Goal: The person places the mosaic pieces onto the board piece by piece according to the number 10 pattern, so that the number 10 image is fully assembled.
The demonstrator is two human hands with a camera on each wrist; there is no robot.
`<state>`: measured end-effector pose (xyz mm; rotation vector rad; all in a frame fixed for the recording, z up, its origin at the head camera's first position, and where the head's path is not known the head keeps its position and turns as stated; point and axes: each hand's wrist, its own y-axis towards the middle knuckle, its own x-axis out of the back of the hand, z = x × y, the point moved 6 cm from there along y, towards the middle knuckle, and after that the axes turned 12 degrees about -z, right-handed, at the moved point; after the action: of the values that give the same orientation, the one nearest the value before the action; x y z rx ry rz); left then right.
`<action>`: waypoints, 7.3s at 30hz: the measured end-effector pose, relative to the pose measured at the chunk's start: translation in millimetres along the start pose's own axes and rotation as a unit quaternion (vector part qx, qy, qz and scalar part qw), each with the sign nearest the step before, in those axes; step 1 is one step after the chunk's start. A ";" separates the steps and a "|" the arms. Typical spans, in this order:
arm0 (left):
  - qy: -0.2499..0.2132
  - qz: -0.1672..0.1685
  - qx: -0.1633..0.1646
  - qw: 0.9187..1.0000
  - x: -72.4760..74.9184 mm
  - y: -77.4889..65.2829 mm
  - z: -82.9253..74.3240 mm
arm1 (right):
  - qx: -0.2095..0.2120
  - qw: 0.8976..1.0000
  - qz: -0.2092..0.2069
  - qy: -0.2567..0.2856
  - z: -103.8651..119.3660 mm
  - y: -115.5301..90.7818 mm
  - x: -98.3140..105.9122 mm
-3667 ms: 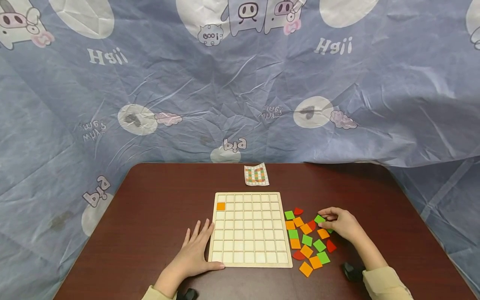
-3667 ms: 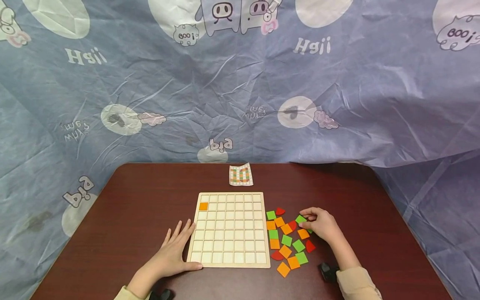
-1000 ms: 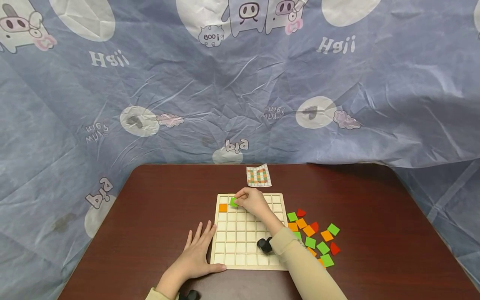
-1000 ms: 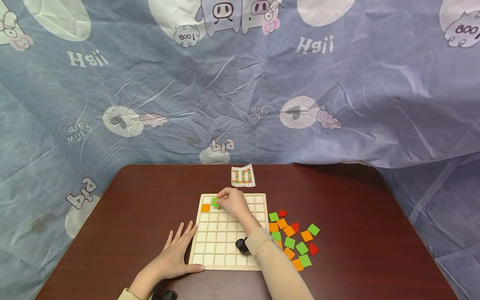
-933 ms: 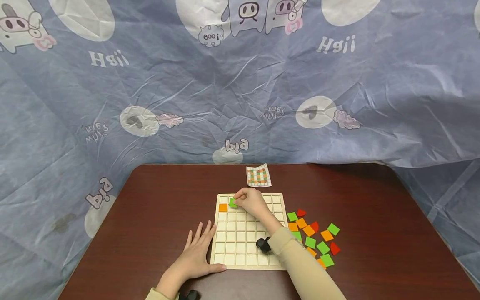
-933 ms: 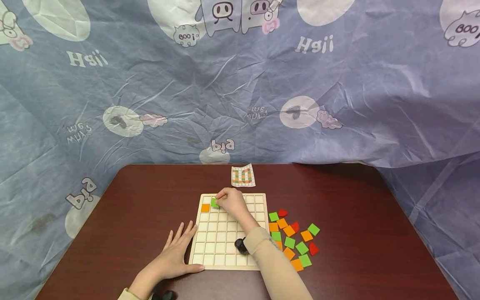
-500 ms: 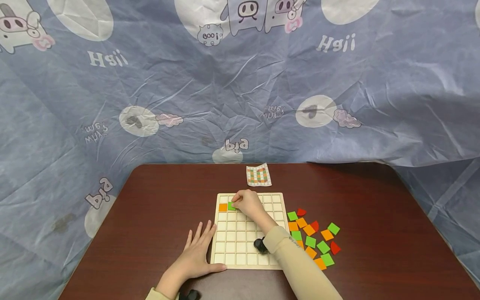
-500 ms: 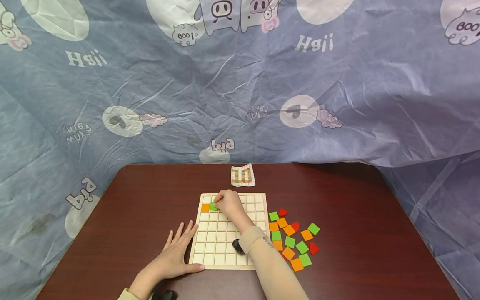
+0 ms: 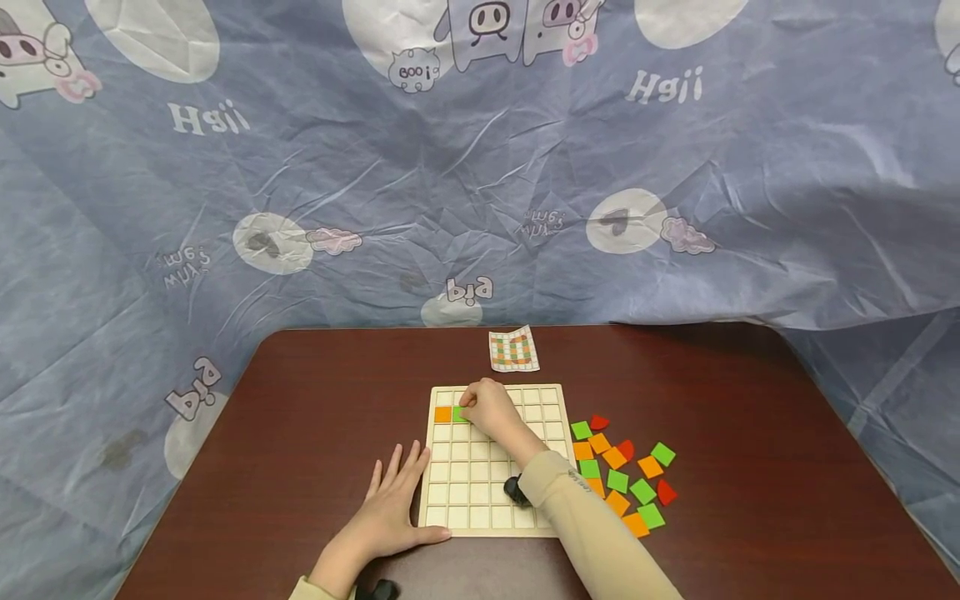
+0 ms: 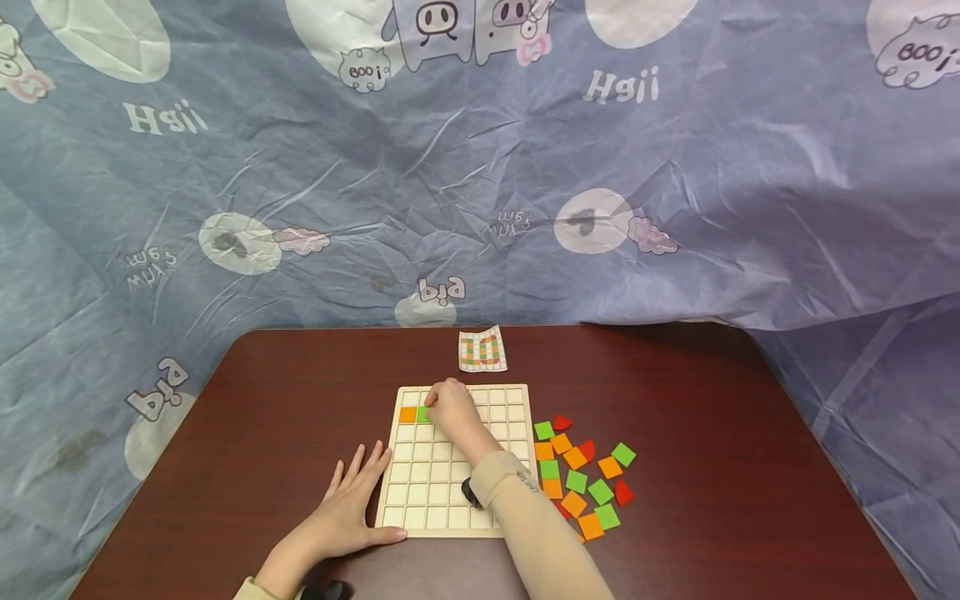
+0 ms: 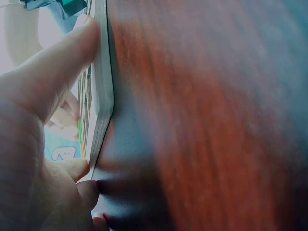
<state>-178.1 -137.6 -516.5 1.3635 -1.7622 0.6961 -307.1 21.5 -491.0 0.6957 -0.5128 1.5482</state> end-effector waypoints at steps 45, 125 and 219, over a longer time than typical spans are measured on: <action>0.006 0.005 0.004 1.000 -2.5 -1.6 1.6 | -0.147 0.986 -0.060 0.046 -159.3 -92.7 193.5; 0.040 0.011 -0.025 0.999 7.0 -0.3 -2.1 | -0.146 0.968 -0.033 0.202 -83.7 -69.7 124.4; 0.024 0.005 -0.028 0.999 4.7 -0.2 -4.4 | -0.071 0.992 -0.005 0.106 -40.0 -39.3 92.1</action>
<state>-177.4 -136.6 -510.1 1.2917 -1.7377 0.6751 -274.8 119.1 -458.7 0.4192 -0.4542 1.5382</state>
